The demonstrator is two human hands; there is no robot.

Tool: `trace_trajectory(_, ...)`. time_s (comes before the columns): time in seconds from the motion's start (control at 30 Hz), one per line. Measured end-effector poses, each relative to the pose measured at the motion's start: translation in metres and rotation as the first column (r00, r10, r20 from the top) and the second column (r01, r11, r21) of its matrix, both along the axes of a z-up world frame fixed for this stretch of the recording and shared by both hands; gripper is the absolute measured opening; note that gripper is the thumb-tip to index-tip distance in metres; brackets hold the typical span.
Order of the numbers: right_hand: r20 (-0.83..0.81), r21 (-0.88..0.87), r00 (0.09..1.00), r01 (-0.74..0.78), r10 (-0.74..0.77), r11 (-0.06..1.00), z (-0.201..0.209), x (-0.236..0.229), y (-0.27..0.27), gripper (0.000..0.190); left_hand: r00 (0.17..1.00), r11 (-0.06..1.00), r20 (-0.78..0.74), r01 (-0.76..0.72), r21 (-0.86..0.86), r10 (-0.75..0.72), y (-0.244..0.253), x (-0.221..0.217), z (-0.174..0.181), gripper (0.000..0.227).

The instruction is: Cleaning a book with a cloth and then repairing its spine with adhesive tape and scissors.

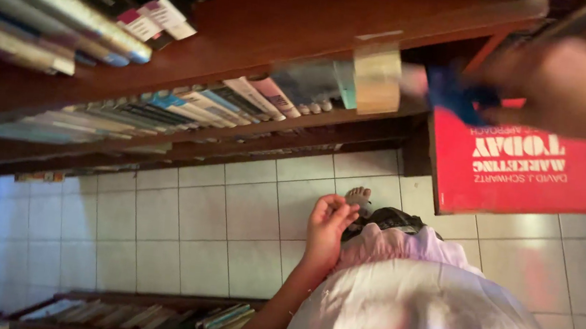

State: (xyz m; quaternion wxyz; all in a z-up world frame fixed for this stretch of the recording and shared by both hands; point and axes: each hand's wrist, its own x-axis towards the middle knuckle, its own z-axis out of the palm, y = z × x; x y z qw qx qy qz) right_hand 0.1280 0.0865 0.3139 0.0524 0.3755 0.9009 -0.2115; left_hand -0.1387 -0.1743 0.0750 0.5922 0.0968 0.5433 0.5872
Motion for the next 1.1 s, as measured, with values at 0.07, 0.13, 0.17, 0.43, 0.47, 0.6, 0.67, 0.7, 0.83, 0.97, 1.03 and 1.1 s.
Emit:
trace_trajectory(0.07,-0.214,0.286,0.966,-0.08,0.145,0.955,0.027,-0.003,0.002,0.059,1.0,0.999,0.012,0.022,0.024,-0.022,0.01,0.001,0.0,0.011)
trace_trajectory(0.13,0.121,0.543,0.952,0.173,-0.28,0.822,0.057,-0.024,-0.006,0.04,0.995,0.997,-0.072,0.063,-0.052,-0.066,0.023,0.007,0.013,0.011)
trace_trajectory(0.17,0.119,0.546,0.948,0.186,-0.296,0.817,0.058,-0.042,0.0,0.04,0.994,0.996,-0.073,0.078,-0.048,-0.082,0.028,0.01,0.012,0.011)
trace_trajectory(0.43,-0.075,0.646,0.973,0.214,-0.217,0.733,0.0,-0.128,0.051,0.023,0.774,0.895,-0.534,0.44,0.067,-0.341,0.069,0.034,0.018,0.009)
trace_trajectory(0.47,-0.075,0.645,0.97,0.224,-0.231,0.73,-0.002,-0.125,0.049,0.023,0.769,0.889,-0.534,0.453,0.066,-0.352,0.074,0.036,0.027,0.009)
trace_trajectory(0.6,-0.43,0.68,0.895,0.232,0.122,0.696,0.014,-0.094,0.007,0.021,0.742,0.794,-0.52,0.58,0.183,-0.422,0.089,0.047,0.034,0.005)
trace_trajectory(0.67,-0.523,0.673,0.823,0.24,0.221,0.7,0.009,-0.065,-0.03,0.018,0.73,0.746,-0.509,0.626,0.229,-0.456,0.094,0.052,0.031,0.004)
trace_trajectory(0.7,-0.646,0.473,0.755,0.284,0.109,0.834,-0.008,-0.046,-0.048,0.017,0.725,0.708,-0.448,0.663,0.245,-0.524,0.097,0.055,0.033,0.009)
trace_trajectory(0.83,-0.683,-0.281,0.528,0.448,-0.504,0.849,-0.126,0.015,-0.124,0.051,0.751,0.713,-0.089,0.652,0.259,-0.655,0.098,0.076,-0.008,0.014)
trace_trajectory(0.97,-0.472,-0.784,0.116,0.398,-0.874,0.476,-0.23,0.027,-0.211,0.055,0.616,0.587,-0.101,0.78,0.216,-0.781,0.107,0.09,-0.014,0.013)
trace_trajectory(1.03,-0.303,-0.914,-0.244,0.349,-0.921,0.208,-0.261,0.013,-0.241,0.03,0.547,0.526,-0.121,0.833,0.17,-0.828,0.109,0.1,-0.023,0.011)
trace_trajectory(1.1,-0.255,-0.935,-0.383,0.332,-0.888,0.126,-0.272,0.007,-0.257,0.026,0.482,0.464,-0.141,0.875,0.141,-0.865,0.11,0.108,-0.036,0.012)
